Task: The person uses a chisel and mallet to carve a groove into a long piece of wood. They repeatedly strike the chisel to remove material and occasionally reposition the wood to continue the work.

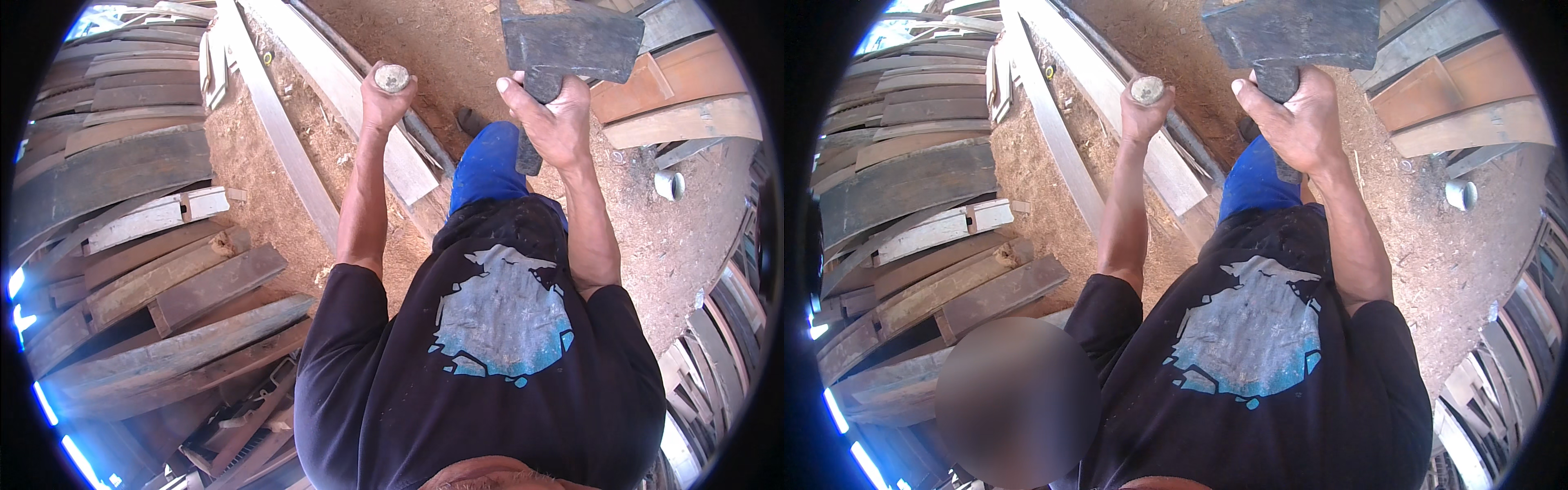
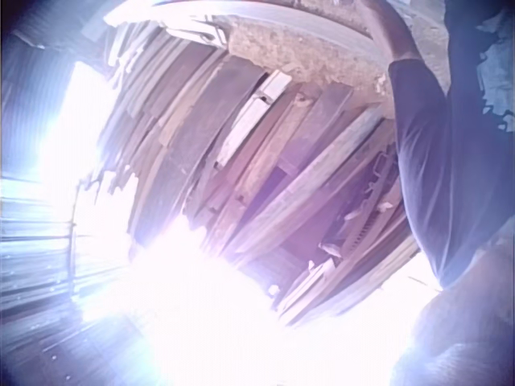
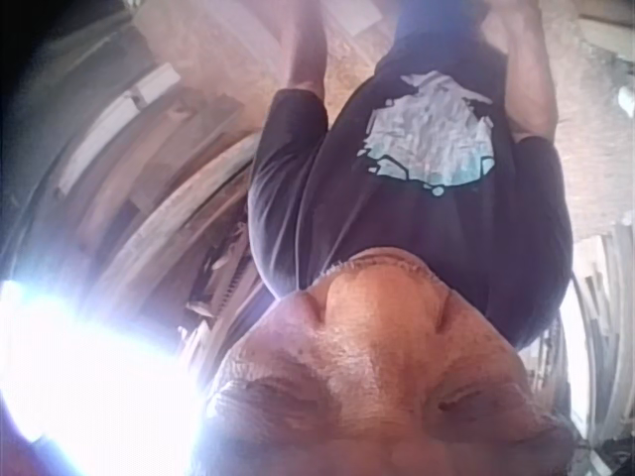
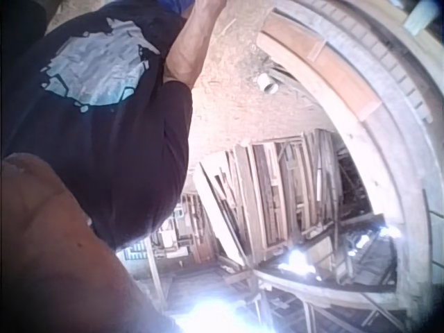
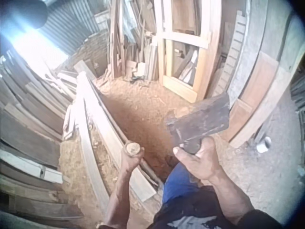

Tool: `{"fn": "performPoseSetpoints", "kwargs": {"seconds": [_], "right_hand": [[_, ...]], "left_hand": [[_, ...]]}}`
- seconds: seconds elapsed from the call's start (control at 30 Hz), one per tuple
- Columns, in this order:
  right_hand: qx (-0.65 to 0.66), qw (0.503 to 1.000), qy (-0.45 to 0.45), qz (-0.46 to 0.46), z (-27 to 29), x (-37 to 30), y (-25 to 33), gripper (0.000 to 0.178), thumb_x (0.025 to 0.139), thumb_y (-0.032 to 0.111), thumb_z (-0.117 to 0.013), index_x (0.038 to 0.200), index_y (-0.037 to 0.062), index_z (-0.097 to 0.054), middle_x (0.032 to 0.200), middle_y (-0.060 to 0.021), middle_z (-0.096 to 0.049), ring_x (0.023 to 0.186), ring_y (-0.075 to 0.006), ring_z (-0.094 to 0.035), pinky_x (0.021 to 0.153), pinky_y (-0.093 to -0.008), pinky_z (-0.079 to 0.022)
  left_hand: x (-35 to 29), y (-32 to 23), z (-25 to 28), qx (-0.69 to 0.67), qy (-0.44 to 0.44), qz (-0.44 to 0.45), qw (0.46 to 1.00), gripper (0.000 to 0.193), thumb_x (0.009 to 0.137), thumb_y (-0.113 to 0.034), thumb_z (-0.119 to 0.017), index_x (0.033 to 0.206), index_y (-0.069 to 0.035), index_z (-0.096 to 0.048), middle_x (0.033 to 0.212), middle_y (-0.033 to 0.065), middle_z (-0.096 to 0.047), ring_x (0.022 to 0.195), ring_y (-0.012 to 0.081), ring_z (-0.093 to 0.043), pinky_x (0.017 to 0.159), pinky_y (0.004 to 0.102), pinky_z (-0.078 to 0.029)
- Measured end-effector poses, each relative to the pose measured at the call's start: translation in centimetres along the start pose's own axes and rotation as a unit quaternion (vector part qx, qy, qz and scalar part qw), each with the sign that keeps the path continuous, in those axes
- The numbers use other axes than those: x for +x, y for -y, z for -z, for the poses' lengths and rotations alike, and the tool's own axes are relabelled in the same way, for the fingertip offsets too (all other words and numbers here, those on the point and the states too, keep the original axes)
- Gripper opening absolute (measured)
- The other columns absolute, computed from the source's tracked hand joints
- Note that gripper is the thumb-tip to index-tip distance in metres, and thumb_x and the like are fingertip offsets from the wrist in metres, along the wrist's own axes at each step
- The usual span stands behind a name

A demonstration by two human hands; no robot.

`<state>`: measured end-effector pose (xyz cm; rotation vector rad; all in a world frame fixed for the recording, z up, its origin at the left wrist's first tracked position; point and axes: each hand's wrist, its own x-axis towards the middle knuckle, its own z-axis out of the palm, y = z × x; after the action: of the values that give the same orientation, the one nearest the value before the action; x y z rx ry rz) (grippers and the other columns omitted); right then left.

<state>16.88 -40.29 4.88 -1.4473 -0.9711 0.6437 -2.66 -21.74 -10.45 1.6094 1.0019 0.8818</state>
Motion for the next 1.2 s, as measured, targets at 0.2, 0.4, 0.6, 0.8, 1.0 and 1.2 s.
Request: {"fn": "performPoseSetpoints", "kwargs": {"seconds": [0.2, 0.4, 0.6, 0.8, 1.0, 1.2], "right_hand": [[0.002, 1.000, -0.010, 0.024, 0.5, 0.0, 0.3, 0.013, 0.087, 0.010, -0.073, 0.080, 0.0038, -0.064, 0.065, 0.0030, -0.058, 0.058, -0.0059, -0.052, 0.054, -0.0258, -0.043], [0.006, 0.999, -0.003, 0.046, 0.5, 0.1, 1.5, 0.012, 0.088, 0.011, -0.072, 0.081, 0.0041, -0.066, 0.064, 0.0023, -0.059, 0.056, -0.0060, -0.053, 0.052, -0.0260, -0.043], [-0.076, 0.992, -0.025, 0.095, -4.9, 1.2, -0.7, 0.017, 0.088, 0.016, -0.075, 0.086, -0.0002, -0.072, 0.080, -0.0041, -0.072, 0.070, -0.0135, -0.066, 0.061, -0.0329, -0.053], [-0.319, 0.933, 0.158, 0.058, -5.4, 2.7, -5.7, 0.024, 0.085, 0.020, -0.071, 0.099, 0.0005, -0.070, 0.073, -0.0181, -0.070, 0.064, -0.0312, -0.068, 0.062, -0.0411, -0.054], [-0.302, 0.943, 0.116, 0.076, -5.4, 2.8, -5.1, 0.024, 0.085, 0.022, -0.072, 0.097, 0.0015, -0.069, 0.075, -0.0189, -0.069, 0.070, -0.0342, -0.069, 0.066, -0.0448, -0.055], [-0.388, 0.888, 0.243, -0.038, -5.2, 1.7, -6.9, 0.041, 0.084, 0.021, -0.072, 0.119, 0.0006, -0.063, 0.089, -0.0246, -0.071, 0.086, -0.0389, -0.071, 0.078, -0.0495, -0.055]], "left_hand": [[-0.4, 0.1, 0.0, 0.011, 0.003, 0.009, 1.000, 0.021, 0.079, -0.011, -0.078, 0.087, -0.006, -0.060, 0.078, -0.0006, -0.066, 0.072, 0.0066, -0.061, 0.066, 0.0256, -0.051], [-1.6, 0.5, -0.2, 0.047, 0.029, -0.044, 0.998, 0.021, 0.078, -0.010, -0.078, 0.087, -0.006, -0.059, 0.077, 0.0002, -0.065, 0.071, 0.0075, -0.060, 0.066, 0.0266, -0.051], [-2.6, -0.7, -0.7, 0.067, 0.035, -0.040, 0.996, 0.024, 0.076, -0.012, -0.079, 0.088, -0.005, -0.060, 0.076, 0.0022, -0.065, 0.073, 0.0103, -0.061, 0.068, 0.0290, -0.052], [-3.7, -0.1, -0.5, 0.051, 0.010, -0.103, 0.993, 0.021, 0.076, -0.010, -0.078, 0.083, -0.005, -0.059, 0.074, 0.0021, -0.064, 0.070, 0.0105, -0.059, 0.066, 0.0287, -0.051], [-3.0, 1.8, -0.5, 0.016, 0.034, -0.056, 0.998, 0.021, 0.076, -0.009, -0.078, 0.080, -0.006, -0.057, 0.072, 0.0007, -0.062, 0.068, 0.0091, -0.055, 0.064, 0.0285, -0.049], [-3.7, 2.2, -0.5, 0.101, 0.065, -0.090, 0.989, 0.035, 0.076, -0.010, -0.079, 0.108, -0.003, -0.066, 0.095, 0.0075, -0.073, 0.088, 0.0113, -0.066, 0.079, 0.0290, -0.054]]}}
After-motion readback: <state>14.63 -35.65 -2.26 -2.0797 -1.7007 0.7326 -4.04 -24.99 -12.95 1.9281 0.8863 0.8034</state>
